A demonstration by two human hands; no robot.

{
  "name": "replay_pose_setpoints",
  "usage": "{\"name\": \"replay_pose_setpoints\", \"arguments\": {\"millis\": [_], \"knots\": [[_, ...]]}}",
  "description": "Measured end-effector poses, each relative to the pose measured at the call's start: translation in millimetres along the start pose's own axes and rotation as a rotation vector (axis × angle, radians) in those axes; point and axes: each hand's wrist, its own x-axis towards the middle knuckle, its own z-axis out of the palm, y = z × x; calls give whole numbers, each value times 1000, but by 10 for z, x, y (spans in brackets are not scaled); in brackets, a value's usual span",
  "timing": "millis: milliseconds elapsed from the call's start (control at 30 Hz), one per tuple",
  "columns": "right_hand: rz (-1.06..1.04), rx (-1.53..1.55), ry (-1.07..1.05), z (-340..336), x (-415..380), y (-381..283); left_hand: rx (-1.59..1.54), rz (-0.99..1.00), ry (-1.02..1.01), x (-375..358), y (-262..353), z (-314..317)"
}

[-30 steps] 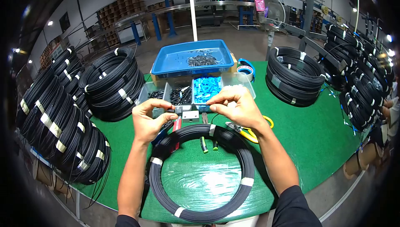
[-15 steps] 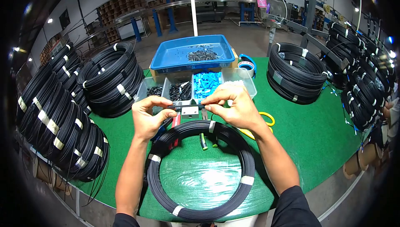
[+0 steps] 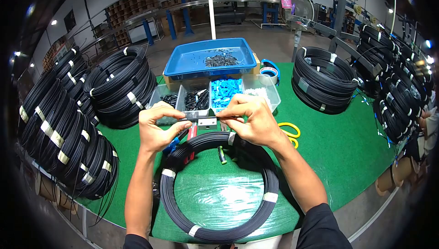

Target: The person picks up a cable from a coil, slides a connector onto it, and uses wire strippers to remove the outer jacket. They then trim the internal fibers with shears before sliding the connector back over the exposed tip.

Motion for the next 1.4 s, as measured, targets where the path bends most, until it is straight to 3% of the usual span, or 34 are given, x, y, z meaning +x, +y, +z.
{"name": "replay_pose_setpoints", "arguments": {"millis": [267,333,433,667,900,1033,1200,1300,1400], "knots": [[50,34,-26,58,-13,-67,28,28,-100,10,68,73],[68,32,-18,57,-13,-76,-46,53,13,50,124,79],[113,93,9,74,-14,-63,-174,-146,-31,9,83,-10],[116,161,8,125,-9,-120,-410,-169,40,-36,31,94],[-88,143,129,283,-25,-135,-324,-70,17,30,265,88],[-88,205,171,325,-18,-158,-326,-52,67,43,356,54],[69,130,122,314,-51,-12,-298,-109,114,2,310,142],[-25,106,107,327,-57,-7,-225,-71,40,7,287,233],[44,127,79,320,-59,-42,-187,-109,-1,-8,262,232]]}}
